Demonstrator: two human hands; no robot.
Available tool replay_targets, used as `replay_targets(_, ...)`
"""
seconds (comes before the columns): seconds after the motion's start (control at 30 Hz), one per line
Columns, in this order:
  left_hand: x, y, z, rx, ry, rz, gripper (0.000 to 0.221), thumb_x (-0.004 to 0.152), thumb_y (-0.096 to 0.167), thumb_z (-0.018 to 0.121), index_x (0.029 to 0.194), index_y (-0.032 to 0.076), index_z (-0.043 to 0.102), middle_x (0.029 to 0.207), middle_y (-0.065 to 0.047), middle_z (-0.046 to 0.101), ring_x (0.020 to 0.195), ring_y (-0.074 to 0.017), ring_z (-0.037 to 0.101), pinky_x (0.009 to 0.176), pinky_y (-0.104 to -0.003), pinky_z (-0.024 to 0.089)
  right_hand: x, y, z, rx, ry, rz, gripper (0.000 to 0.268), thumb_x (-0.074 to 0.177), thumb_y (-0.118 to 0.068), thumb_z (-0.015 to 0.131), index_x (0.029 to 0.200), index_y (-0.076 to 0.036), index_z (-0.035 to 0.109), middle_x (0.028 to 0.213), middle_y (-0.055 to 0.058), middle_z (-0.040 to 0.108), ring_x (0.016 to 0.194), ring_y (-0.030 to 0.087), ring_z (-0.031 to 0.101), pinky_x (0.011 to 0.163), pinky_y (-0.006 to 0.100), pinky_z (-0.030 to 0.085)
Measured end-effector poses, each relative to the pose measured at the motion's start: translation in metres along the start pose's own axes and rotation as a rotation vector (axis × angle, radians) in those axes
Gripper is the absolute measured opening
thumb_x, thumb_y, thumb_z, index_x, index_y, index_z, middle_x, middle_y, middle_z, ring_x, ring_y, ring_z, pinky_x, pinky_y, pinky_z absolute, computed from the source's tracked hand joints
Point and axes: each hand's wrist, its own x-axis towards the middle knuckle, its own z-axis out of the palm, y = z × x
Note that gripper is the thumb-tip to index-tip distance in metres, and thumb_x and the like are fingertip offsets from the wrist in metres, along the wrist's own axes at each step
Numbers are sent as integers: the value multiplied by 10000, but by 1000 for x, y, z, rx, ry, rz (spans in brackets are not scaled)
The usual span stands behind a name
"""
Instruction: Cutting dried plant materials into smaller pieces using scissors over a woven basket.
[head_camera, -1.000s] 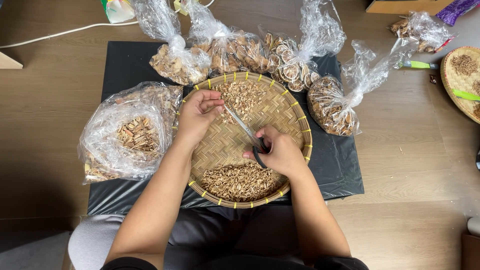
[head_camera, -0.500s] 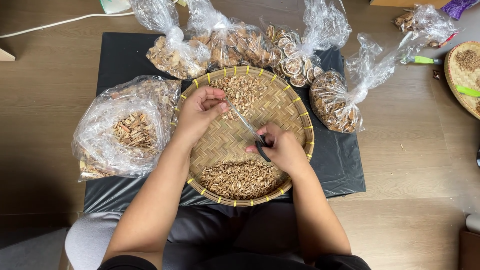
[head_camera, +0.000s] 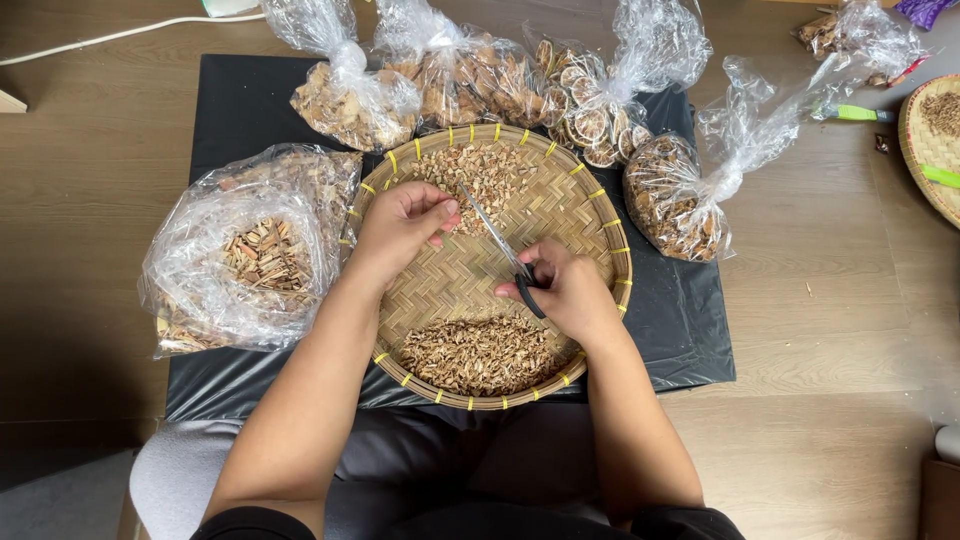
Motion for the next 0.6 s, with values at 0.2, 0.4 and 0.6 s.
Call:
replay_targets(0.2, 1, -2, -1, 14, 2, 3, 135, 943, 118, 716, 1029, 15, 721, 836, -93, 736, 788, -105, 709, 621, -203, 611, 0, 0, 1, 9, -3, 4, 461, 743, -261, 899, 1055, -32, 648, 544, 51, 631, 510, 188, 614, 545, 271, 436)
replay_targets(0.4, -1, 2, 1, 3, 10, 3, 113, 937, 108, 714, 1009, 21, 720, 820, -86, 728, 774, -102, 699, 610, -198, 606, 0, 2, 1, 40, -50, 6, 429, 781, -249, 874, 1054, -15, 640, 518, 51, 623, 434, 164, 576, 481, 242, 398)
replay_targets(0.6, 0, 2, 1, 3, 36, -4, 102, 933, 101, 705, 997, 23, 719, 813, -91, 730, 762, -103, 700, 605, -197, 604, 1, 3, 1, 104, -71, 45, 480, 760, -253, 889, 1073, -1, 625, 526, 62, 624, 401, 152, 589, 467, 223, 409)
